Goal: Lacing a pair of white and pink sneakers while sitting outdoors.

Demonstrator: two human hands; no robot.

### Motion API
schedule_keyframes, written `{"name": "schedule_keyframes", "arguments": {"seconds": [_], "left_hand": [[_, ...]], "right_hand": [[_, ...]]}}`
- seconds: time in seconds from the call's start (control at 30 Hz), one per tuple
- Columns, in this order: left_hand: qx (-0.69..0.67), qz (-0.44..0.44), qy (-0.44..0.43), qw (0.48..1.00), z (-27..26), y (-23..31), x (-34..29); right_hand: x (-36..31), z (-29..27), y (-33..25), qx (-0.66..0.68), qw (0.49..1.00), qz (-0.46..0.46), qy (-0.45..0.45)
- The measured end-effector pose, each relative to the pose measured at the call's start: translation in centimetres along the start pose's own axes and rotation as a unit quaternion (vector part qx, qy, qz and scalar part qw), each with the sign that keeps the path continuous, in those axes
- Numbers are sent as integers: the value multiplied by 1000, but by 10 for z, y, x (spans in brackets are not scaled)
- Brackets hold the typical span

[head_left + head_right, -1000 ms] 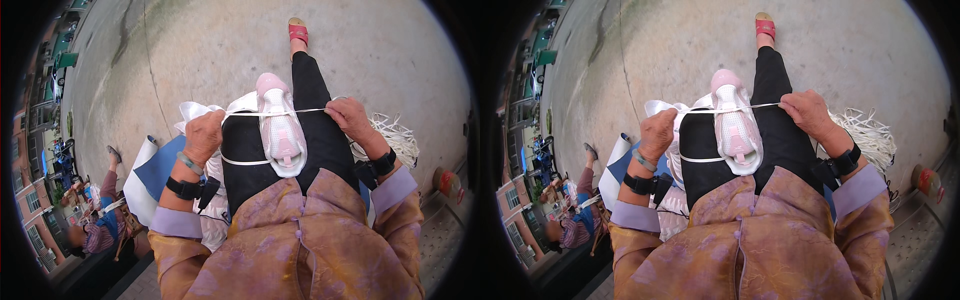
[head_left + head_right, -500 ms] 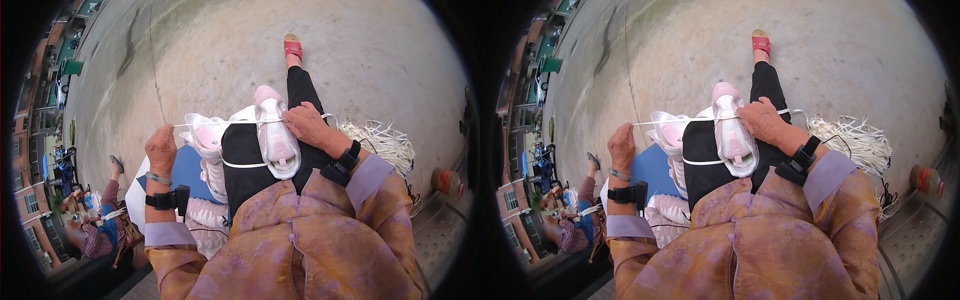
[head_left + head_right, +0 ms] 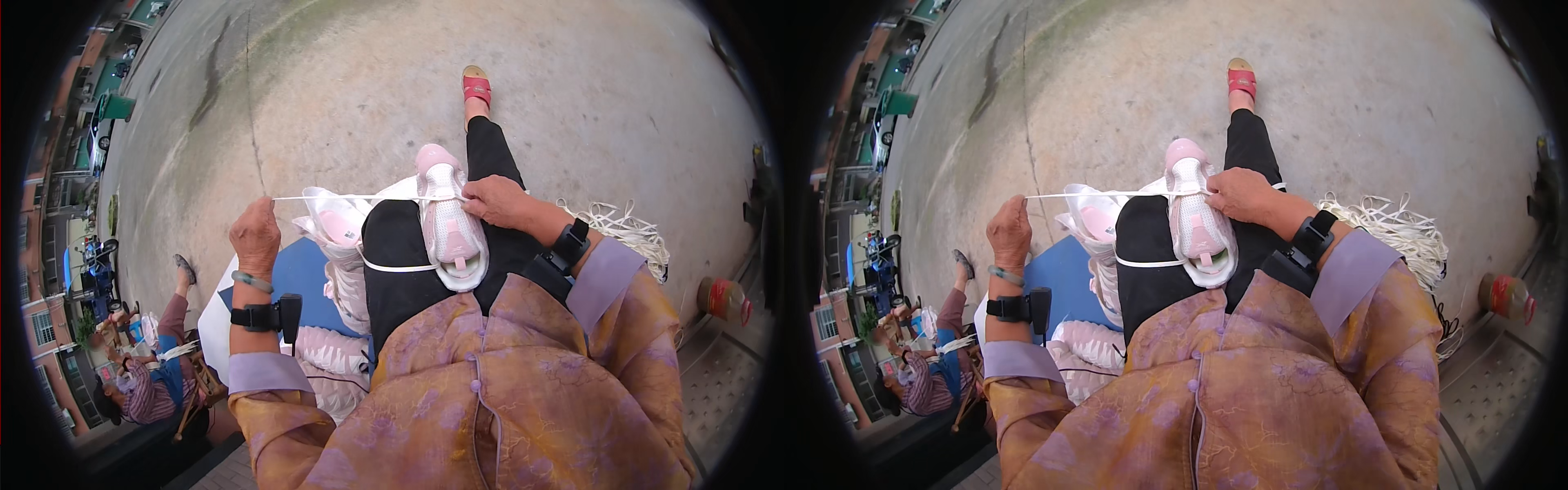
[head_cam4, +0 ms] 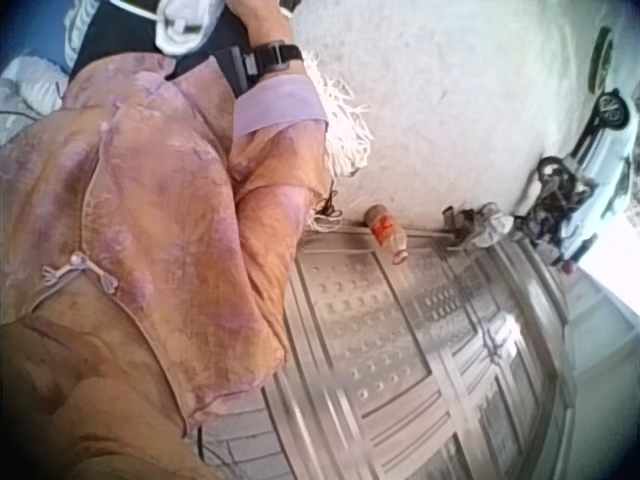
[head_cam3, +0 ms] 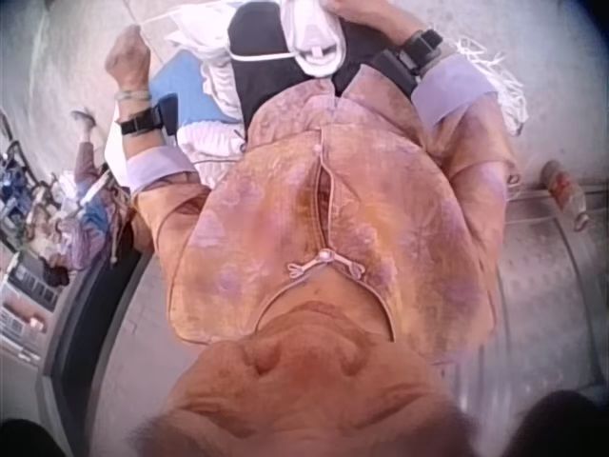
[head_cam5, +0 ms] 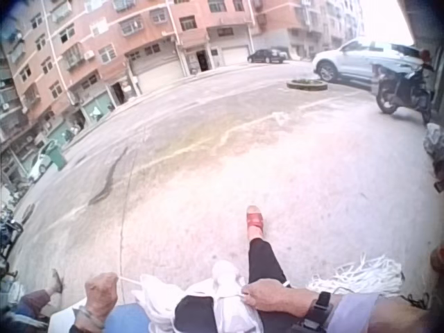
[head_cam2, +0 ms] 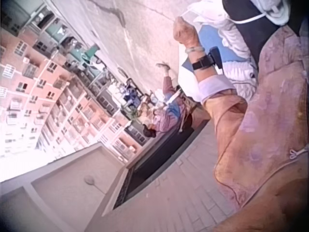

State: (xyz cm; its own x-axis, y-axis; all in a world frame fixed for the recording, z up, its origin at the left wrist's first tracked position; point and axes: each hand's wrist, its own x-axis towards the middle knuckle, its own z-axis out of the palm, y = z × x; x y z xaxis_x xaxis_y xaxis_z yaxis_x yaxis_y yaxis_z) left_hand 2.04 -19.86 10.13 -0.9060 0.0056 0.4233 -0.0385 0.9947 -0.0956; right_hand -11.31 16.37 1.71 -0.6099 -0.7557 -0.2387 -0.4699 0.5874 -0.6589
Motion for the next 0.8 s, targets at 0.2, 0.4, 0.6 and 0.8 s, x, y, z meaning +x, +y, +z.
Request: {"name": "schedule_keyframes", "arguments": {"seconds": [0.2, 0.4, 0.6, 0.8], "left_hand": [[26, 3, -25, 999, -11, -12, 1], [5, -5, -11, 1000, -5, -9, -12], [30, -23, -42, 998, -5, -15, -28], [60, -42, -30, 997, -6, -32, -39]], "right_hand": [[11, 3, -5, -47, 996, -54, 53], [-1, 3, -2, -105, 979, -121, 125], [-17, -7, 13, -167, 968, -138, 122], [-43, -20, 61, -236, 953, -33, 185]]}}
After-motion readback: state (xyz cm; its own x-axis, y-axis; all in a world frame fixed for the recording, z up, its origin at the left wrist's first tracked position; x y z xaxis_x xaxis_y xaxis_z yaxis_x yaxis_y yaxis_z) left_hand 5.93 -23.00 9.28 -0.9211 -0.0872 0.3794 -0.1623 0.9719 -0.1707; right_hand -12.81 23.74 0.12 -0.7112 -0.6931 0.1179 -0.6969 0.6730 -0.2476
